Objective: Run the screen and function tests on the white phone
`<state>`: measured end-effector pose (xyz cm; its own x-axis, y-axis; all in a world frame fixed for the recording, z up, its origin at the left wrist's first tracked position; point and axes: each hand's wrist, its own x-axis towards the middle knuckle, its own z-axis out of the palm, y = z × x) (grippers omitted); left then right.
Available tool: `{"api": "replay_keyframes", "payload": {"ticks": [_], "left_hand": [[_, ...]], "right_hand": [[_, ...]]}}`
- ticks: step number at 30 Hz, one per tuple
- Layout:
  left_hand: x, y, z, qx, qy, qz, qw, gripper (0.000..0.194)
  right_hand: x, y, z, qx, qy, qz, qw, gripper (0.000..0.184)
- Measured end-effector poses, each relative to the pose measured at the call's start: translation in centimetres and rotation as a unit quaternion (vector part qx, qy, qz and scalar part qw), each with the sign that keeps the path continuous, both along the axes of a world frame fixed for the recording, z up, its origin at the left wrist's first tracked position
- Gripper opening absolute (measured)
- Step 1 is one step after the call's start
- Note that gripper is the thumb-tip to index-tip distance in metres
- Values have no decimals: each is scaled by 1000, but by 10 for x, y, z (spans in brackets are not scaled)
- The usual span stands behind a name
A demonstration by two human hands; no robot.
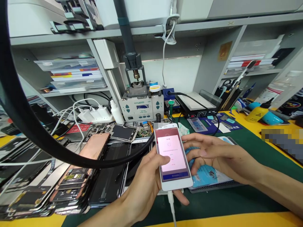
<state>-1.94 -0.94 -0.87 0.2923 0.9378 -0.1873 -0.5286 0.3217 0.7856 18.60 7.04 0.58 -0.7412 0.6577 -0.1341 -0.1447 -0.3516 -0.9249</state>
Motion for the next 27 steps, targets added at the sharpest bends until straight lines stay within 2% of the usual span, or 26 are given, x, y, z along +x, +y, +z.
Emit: {"api": "replay_keyframes", "payload": {"ticks": [4,10,14,18,22,27], "left_hand": [[-1,1,0,4,-10,-8,1000,46],[-2,-1,-6,10,-55,-28,998,53],[-4,2,-5,10,-85,-44,995,50],[-4,5,1,-9,-99,-57,993,61],[-3,4,6,-38,-99,-50,993,60],[-2,3,6,-48,-68,-38,996,59]], "right_hand": [[1,-2,-1,-13,8,13,1000,43],[2,-2,2,-43,41,71,996,64],[0,-2,4,-56,65,102,991,69],[1,-5,-2,-21,44,58,997,73],[4,-11,-12,37,12,2,999,75],[4,-15,-16,82,-1,-24,996,72]]}}
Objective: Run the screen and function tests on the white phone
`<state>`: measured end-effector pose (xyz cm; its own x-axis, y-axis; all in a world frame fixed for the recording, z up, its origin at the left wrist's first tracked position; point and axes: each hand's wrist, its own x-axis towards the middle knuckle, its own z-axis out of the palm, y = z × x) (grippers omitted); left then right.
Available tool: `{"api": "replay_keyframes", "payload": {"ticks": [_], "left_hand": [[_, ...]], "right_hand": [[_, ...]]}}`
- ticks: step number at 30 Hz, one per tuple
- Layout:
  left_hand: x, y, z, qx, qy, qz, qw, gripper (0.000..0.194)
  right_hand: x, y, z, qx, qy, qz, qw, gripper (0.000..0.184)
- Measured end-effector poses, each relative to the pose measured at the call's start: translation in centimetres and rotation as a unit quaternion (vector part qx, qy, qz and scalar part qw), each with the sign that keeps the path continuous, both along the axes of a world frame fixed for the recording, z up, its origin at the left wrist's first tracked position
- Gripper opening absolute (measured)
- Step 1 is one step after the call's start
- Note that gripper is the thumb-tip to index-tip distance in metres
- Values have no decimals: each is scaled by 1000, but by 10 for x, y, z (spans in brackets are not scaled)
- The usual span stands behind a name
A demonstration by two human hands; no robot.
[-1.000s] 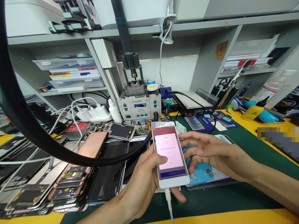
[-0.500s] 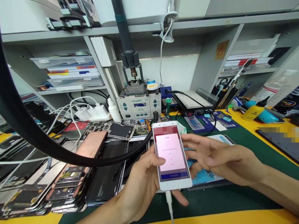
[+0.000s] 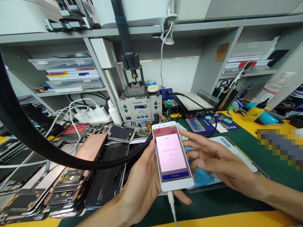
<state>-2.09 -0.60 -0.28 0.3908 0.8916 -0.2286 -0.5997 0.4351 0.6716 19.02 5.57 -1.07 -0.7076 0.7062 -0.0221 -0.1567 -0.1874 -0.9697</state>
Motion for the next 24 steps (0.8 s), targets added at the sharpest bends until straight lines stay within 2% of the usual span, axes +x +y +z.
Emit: {"api": "replay_keyframes", "payload": {"ticks": [17,24], "left_hand": [[-1,1,-1,24,14,-11,1000,59],[0,0,1,20,22,-6,1000,57]], "right_hand": [[-1,2,-2,12,-15,13,1000,73],[-1,2,-4,18,-17,13,1000,79]]}}
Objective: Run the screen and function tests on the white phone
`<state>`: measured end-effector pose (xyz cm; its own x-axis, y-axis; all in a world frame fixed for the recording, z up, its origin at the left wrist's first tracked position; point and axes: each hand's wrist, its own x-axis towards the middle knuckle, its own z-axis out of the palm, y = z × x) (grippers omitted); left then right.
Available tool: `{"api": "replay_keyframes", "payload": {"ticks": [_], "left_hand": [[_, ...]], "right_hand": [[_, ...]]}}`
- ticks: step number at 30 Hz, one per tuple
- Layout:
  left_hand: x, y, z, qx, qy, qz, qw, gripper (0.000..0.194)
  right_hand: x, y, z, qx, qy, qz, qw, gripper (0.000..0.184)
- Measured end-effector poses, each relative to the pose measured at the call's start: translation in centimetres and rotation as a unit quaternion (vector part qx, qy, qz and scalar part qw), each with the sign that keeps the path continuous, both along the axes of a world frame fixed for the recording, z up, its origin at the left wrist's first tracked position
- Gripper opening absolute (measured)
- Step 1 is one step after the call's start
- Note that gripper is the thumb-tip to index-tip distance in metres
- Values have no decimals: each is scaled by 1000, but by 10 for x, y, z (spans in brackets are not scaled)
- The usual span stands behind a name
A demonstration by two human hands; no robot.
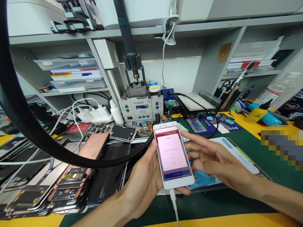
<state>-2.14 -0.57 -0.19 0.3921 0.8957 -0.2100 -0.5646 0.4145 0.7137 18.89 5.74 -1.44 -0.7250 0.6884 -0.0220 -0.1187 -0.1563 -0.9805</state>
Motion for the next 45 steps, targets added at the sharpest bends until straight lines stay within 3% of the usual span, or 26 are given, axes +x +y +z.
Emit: {"api": "replay_keyframes", "payload": {"ticks": [12,28,35,45], "left_hand": [[1,0,0,-30,1,27,999,58],[0,2,2,-11,7,9,1000,58],[0,1,4,-20,-7,15,1000,61],[-1,0,4,-28,-13,12,999,58]], "right_hand": [[1,-1,1,-5,-7,4,1000,80],[2,1,3,0,-9,-8,1000,77],[3,1,4,-12,-5,-7,1000,86],[0,1,6,-42,13,2,999,78]]}}
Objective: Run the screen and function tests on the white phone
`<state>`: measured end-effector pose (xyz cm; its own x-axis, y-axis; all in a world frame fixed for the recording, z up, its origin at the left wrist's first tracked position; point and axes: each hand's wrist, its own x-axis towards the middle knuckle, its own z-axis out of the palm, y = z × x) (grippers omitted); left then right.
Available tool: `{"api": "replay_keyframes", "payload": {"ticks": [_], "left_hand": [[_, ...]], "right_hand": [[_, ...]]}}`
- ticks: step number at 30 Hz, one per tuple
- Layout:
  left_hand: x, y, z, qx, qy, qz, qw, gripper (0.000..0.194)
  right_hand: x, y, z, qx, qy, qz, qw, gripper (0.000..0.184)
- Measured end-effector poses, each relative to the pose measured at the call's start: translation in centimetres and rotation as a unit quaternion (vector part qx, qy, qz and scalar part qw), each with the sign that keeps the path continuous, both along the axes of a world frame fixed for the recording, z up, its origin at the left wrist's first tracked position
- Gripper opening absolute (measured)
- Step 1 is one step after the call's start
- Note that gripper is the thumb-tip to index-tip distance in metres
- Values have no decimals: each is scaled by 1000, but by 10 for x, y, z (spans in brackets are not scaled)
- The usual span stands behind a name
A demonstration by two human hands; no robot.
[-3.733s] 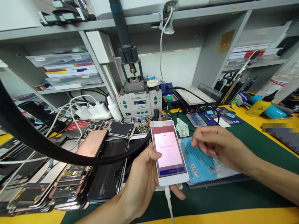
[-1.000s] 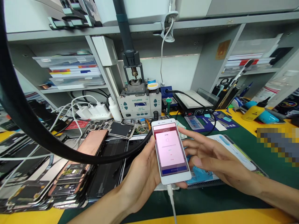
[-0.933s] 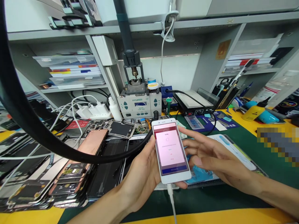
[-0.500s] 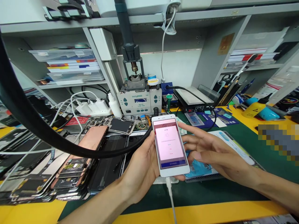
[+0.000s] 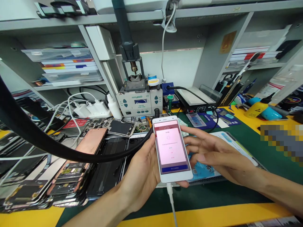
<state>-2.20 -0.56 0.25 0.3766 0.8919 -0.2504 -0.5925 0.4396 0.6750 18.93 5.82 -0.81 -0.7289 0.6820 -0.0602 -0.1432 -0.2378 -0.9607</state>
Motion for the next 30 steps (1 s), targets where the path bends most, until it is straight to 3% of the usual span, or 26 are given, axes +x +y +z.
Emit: {"api": "replay_keyframes", "payload": {"ticks": [10,16,30], "left_hand": [[1,-1,0,9,5,-1,1000,57],[0,0,-1,16,-1,-1,1000,54],[1,0,-2,31,12,-40,999,60]], "right_hand": [[-3,3,13,-62,2,35,997,78],[-4,4,14,-86,20,49,995,74],[-3,7,10,-105,13,96,990,88]]}}
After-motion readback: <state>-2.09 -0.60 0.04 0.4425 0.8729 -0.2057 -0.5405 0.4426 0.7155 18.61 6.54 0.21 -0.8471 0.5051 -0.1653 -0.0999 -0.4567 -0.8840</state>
